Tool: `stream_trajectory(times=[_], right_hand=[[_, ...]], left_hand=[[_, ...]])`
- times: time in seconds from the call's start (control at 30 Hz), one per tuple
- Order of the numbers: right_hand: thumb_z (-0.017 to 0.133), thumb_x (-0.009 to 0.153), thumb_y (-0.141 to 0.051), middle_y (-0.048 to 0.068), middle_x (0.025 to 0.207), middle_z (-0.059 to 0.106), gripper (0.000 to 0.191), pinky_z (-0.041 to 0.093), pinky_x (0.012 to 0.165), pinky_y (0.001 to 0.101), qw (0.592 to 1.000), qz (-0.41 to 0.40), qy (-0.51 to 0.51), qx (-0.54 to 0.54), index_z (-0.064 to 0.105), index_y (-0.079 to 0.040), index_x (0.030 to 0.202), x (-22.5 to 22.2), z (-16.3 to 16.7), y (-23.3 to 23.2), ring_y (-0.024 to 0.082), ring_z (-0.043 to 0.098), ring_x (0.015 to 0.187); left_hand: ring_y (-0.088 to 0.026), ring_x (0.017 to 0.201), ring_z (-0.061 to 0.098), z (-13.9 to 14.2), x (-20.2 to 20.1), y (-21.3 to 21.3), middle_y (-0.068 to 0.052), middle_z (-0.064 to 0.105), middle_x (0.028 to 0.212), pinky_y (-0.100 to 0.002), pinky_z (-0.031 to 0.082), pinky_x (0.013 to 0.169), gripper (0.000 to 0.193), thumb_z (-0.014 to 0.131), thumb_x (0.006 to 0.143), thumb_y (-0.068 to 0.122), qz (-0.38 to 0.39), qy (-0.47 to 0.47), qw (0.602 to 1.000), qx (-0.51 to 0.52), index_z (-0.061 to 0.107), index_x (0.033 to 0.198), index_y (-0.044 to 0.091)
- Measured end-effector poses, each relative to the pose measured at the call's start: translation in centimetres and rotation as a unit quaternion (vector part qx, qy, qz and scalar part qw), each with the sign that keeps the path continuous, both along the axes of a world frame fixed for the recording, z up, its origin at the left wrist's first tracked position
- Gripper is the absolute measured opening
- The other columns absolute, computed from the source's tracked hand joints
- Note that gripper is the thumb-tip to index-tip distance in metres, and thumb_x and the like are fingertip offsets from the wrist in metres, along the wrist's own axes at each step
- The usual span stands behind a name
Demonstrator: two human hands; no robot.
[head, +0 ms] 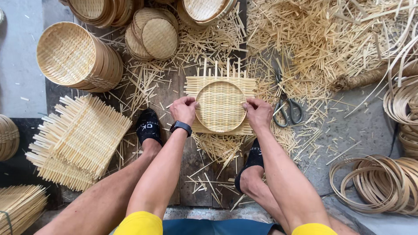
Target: The person sits on the floor assembling woven bamboo basket trays. They press a woven bamboo mat over a round wooden mold, bend and fit a thin bamboo rim ring around the mat edge, trim excess bamboo strips with scissors, and set finished trays aside with a stack of completed baskets nearby.
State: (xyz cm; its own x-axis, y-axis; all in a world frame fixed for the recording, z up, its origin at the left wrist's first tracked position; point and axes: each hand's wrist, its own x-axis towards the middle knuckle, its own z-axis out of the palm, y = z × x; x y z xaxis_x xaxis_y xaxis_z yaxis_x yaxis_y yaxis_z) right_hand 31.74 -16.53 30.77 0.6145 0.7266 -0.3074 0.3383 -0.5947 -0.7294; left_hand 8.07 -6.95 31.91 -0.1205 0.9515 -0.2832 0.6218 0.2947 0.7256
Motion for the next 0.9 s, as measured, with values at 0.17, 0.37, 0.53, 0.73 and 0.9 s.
stream_trajectory(times=[0.17,0.37,0.53,0.73,0.9], right_hand=[[0.082,0.085,-0.016,0.005,0.093,0.079,0.022,0.060,0.078,0.0295,1.000,0.019,-0.010,-0.011,0.080,-0.015,0.107,0.1,0.3,-0.4,0.014,0.074,0.079],[0.083,0.084,-0.017,0.005,0.092,0.080,0.019,0.059,0.080,0.0301,1.000,0.020,-0.023,-0.003,0.081,-0.015,0.103,-0.2,-0.2,-0.7,0.015,0.074,0.079],[0.082,0.085,-0.017,0.004,0.092,0.080,0.018,0.059,0.082,0.0305,1.000,0.010,-0.008,-0.010,0.081,-0.015,0.103,-0.5,-0.1,-1.3,0.014,0.074,0.080],[0.084,0.083,-0.019,0.004,0.096,0.080,0.019,0.058,0.084,0.0308,0.999,0.006,0.002,-0.054,0.081,-0.016,0.102,-0.6,0.2,-1.0,0.014,0.073,0.084],[0.083,0.082,-0.020,0.003,0.097,0.080,0.018,0.058,0.085,0.0301,0.997,0.008,0.018,-0.076,0.081,-0.017,0.100,-0.4,0.6,-0.2,0.014,0.073,0.085]], left_hand=[[-0.018,0.074,0.075,-0.4,-0.6,-0.3,-0.009,0.079,0.083,-0.030,0.057,0.077,0.021,0.087,0.074,0.013,-0.015,-0.003,1.000,0.009,0.082,0.094,0.010],[-0.016,0.072,0.075,-1.0,-1.1,-0.6,-0.008,0.079,0.082,-0.029,0.059,0.072,0.020,0.087,0.073,0.010,-0.018,-0.021,1.000,0.011,0.082,0.093,0.008],[-0.011,0.070,0.073,-0.2,-1.0,-1.2,-0.006,0.079,0.081,-0.026,0.060,0.069,0.021,0.086,0.074,0.006,0.028,-0.080,0.996,-0.025,0.081,0.094,0.005],[-0.010,0.070,0.072,0.4,-1.8,-1.1,-0.006,0.079,0.082,-0.025,0.060,0.068,0.019,0.085,0.077,0.002,0.030,-0.150,0.987,-0.051,0.080,0.095,0.001],[-0.011,0.071,0.071,0.8,-2.3,0.0,-0.006,0.078,0.085,-0.026,0.059,0.066,0.022,0.085,0.077,0.002,0.028,-0.215,0.969,-0.117,0.079,0.099,0.000]])
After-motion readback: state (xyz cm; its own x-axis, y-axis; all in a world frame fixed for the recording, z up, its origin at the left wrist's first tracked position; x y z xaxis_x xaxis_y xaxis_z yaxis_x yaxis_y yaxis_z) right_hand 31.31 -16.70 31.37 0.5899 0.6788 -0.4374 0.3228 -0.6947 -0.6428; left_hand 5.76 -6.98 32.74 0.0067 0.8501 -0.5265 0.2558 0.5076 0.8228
